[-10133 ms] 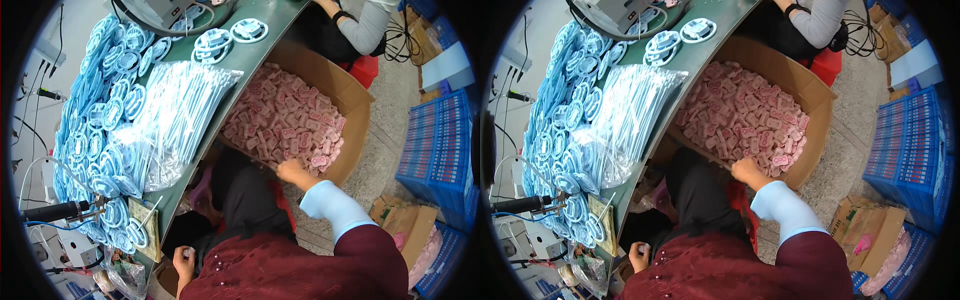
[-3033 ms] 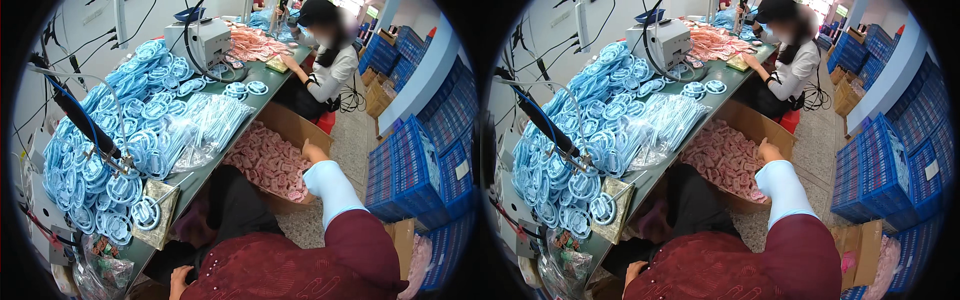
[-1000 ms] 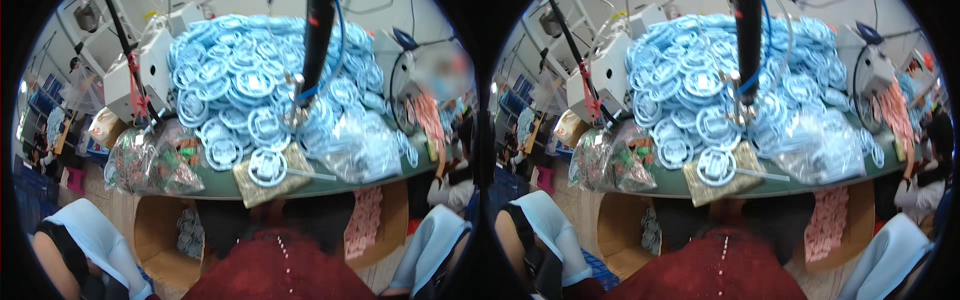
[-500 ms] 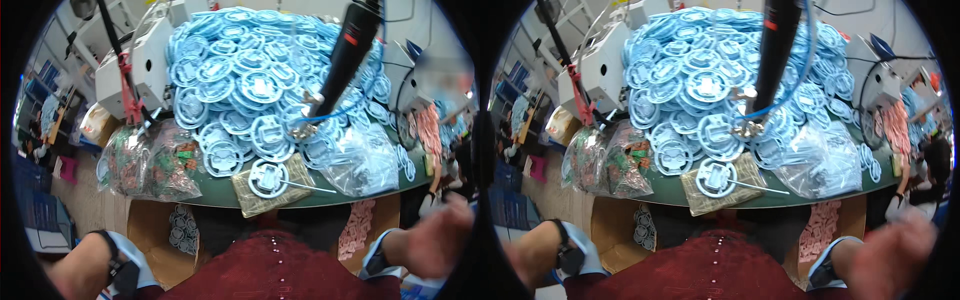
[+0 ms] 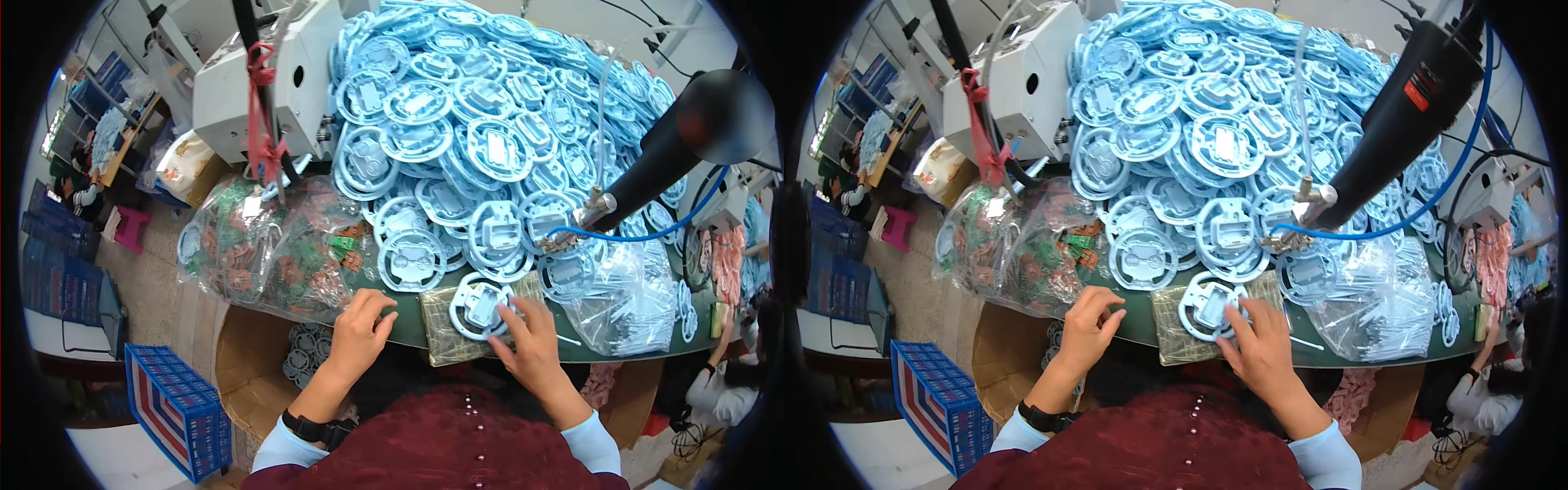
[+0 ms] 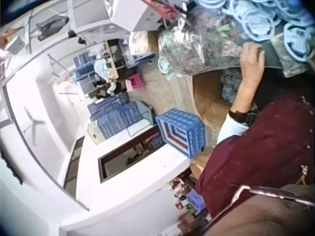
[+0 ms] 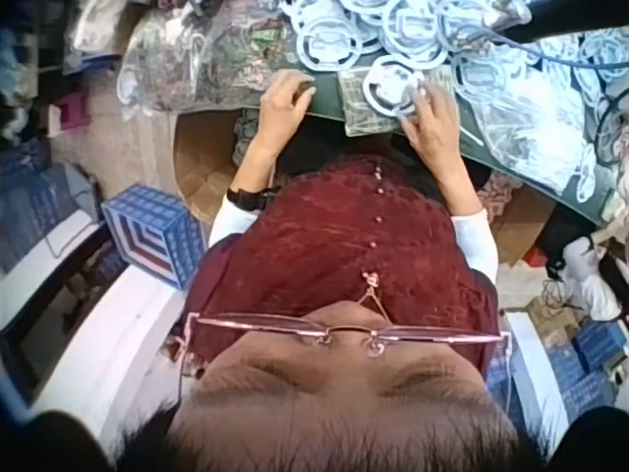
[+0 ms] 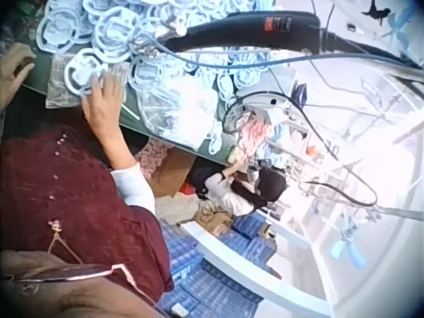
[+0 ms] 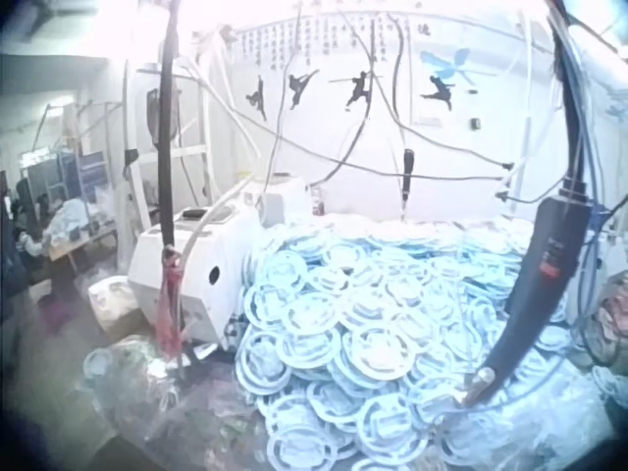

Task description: Assembling blue plastic circular components using an electric screwdriver on a factory production line.

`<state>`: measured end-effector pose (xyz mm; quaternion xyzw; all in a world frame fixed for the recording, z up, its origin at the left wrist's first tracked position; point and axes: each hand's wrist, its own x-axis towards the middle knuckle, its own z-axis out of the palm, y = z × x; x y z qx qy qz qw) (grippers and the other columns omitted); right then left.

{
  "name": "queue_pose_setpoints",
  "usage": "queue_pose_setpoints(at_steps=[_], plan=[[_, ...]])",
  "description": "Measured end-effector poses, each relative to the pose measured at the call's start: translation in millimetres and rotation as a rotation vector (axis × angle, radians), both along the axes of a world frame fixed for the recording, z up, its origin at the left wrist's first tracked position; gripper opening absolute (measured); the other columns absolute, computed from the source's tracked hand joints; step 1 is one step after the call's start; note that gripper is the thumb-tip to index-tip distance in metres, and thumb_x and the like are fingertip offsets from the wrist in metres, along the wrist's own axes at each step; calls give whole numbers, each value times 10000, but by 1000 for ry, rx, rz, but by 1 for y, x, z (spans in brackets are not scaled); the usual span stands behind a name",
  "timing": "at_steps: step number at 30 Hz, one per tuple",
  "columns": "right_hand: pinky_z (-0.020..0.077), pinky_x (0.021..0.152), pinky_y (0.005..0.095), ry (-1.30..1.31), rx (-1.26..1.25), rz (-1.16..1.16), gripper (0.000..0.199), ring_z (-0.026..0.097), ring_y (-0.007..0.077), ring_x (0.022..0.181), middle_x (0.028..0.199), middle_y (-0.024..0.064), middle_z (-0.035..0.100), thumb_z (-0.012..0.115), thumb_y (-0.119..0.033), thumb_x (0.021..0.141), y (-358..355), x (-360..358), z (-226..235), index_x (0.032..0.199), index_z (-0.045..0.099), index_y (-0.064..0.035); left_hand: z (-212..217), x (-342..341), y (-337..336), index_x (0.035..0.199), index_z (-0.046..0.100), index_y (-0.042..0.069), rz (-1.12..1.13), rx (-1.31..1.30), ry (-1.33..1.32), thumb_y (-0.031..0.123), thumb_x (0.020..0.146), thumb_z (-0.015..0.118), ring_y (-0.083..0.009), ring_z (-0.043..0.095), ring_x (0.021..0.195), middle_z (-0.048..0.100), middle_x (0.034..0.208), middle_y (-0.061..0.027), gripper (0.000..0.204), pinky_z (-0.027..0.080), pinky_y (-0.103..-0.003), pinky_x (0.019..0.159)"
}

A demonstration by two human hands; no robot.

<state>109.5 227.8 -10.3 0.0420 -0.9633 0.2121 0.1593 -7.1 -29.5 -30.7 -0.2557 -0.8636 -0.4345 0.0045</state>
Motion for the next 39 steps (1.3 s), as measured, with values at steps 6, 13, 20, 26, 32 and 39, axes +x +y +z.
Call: queue_pose_setpoints(at_steps=[6, 13, 20, 26, 32, 39], plan=[[350, 997, 485, -128, -13, -99, 963, 426, 382, 1241, 1366, 191, 428, 856, -393, 602, 0, -14, -14, 1346, 403, 17, -7, 9, 11, 932, 636, 9, -111, 34, -31, -40, 750, 716, -135, 579, 601, 593, 954, -86, 204, 457, -265, 528], [362, 961, 488, -129, 40, -18, 885, 461, 371, 1186, 1333, 180, 459, 856, -332, 606, -1, -9, -15, 1329, 455, -15, -23, -3, -6, 906, 626, 43, 62, -120, 76, 23, 774, 695, -323, 626, 766, 604, 946, -106, 150, 512, -393, 637], [371, 998, 512, -138, -80, 141, 784, 456, 371, 1239, 1314, 159, 490, 850, -221, 603, 13, 6, -15, 1294, 515, -64, -19, -3, 8, 937, 640, 67, -39, -131, 168, 38, 781, 696, -285, 635, 743, 592, 916, -78, 168, 512, -377, 619], [334, 1048, 536, -220, -47, 176, 727, 414, 320, 1326, 1406, 146, 447, 819, -178, 656, 16, 10, -11, 1309, 510, -95, -27, -9, 22, 969, 654, 79, -65, -263, 233, 78, 798, 696, -268, 636, 706, 565, 859, -60, 176, 510, -375, 584], [334, 1039, 535, -134, -106, 66, 771, 440, 327, 1299, 1391, 152, 457, 829, -223, 673, 22, 18, -10, 1336, 464, -78, -15, 3, 31, 975, 659, 70, -57, -113, 149, 83, 762, 732, -255, 622, 708, 580, 873, -61, 225, 493, -365, 584], [449, 939, 384, 532, -380, -271, 400, 573, 279, 1085, 1176, 141, 550, 625, 33, 811, 87, -2, 25, 1191, 504, 8, -3, 23, 62, 1188, 599, 77, -371, -39, 273, 260, 632, 845, -315, 530, 1076, 554, 1192, -122, 635, 418, -427, 882]])
